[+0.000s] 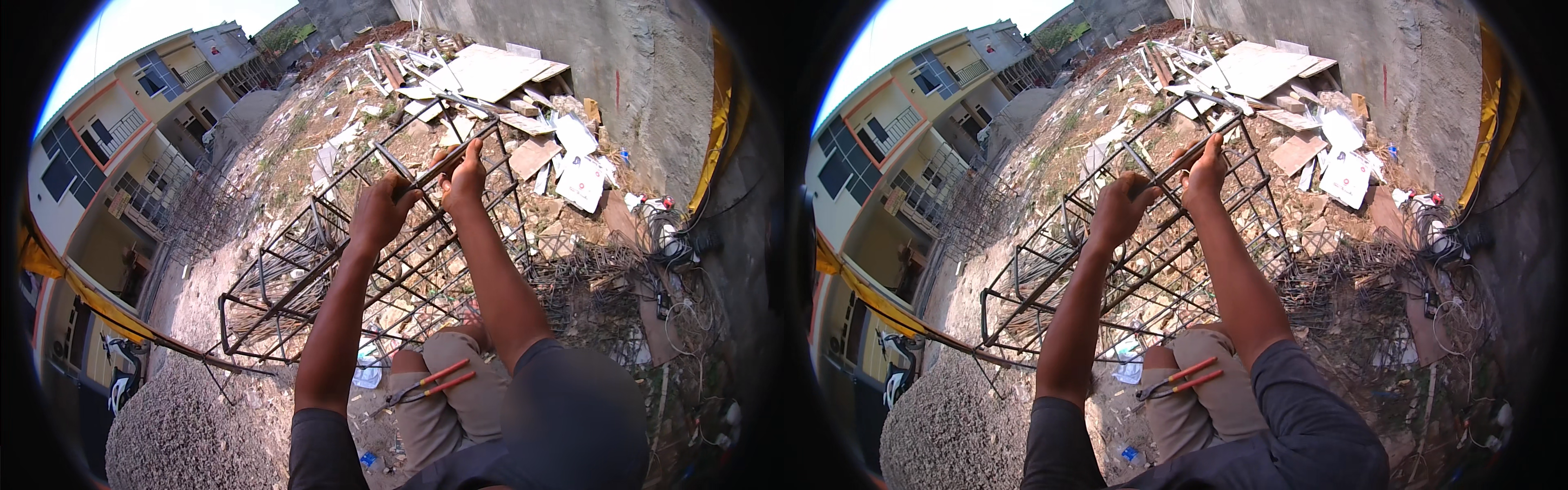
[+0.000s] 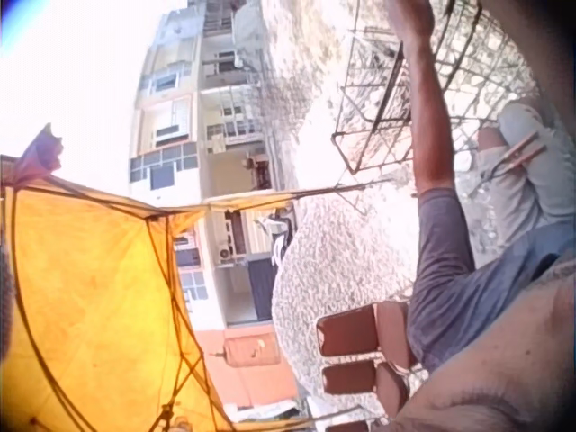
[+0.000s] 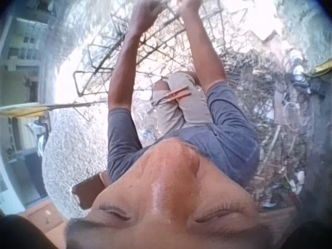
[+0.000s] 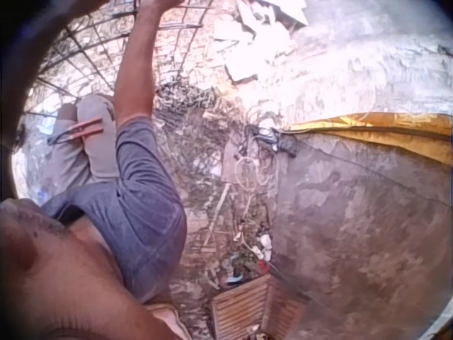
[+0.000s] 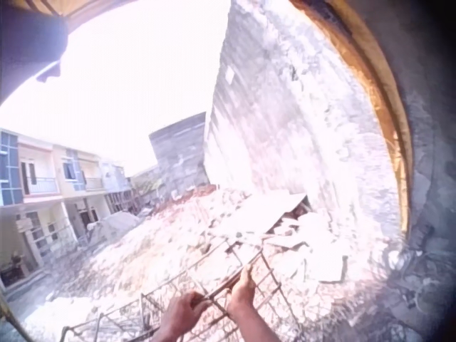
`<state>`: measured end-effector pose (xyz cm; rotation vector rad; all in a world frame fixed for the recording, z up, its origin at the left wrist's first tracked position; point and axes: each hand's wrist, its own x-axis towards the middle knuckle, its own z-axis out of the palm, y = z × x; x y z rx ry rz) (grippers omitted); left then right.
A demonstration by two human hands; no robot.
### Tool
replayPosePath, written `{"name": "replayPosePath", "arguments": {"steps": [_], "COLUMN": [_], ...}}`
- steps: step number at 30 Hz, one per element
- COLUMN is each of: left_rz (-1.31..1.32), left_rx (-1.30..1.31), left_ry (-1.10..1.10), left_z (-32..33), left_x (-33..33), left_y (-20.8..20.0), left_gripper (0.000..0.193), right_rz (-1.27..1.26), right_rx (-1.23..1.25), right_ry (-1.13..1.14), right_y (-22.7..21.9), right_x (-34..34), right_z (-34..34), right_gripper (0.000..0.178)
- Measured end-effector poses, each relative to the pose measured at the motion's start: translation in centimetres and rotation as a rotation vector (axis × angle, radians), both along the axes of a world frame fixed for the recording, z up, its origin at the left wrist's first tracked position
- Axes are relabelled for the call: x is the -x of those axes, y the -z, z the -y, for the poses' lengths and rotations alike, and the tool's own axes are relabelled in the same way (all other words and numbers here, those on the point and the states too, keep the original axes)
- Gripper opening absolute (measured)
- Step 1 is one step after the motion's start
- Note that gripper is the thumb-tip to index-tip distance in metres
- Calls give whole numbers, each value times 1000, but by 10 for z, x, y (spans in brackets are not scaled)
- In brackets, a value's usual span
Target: The person sits on the ground and assembles a metal frame by hand, using pliers to bend and secure wire ties at multiple joints. The person repeatedly picks up wire ties, wraps them around intersecting bars, and twists them to fasten the structure.
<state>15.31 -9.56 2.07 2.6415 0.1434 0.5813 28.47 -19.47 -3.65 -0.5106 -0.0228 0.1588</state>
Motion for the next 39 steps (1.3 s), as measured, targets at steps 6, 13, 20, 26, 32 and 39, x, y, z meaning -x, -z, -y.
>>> {"name": "replayPosePath", "arguments": {"steps": [6,13,20,26,32,39], "left_rz": [1,32,49,103,302,-174], "left_rx": [32,-107,-84,-9,-386,-460], "left_ry": [-30,-127,-87,-73,134,132], "left_z": [0,8,4,14,49,70], "left_x": [-1,2,-2,2,-47,-103], "left_y": [5,8,7,3,-7,-31], "left_gripper": [32,38,37,39,37,38], "right_rz": [74,46,72,85,120,239], "right_rx": [-27,-22,-37,-36,34,107], "right_ry": [51,98,63,-25,-109,-290], "right_y": [5,4,7,11,12,26], "right_x": [-6,-8,-11,-9,-8,-22], "right_z": [-4,-9,-9,1,14,41], "right_gripper": [52,53,54,54,52,46]}}
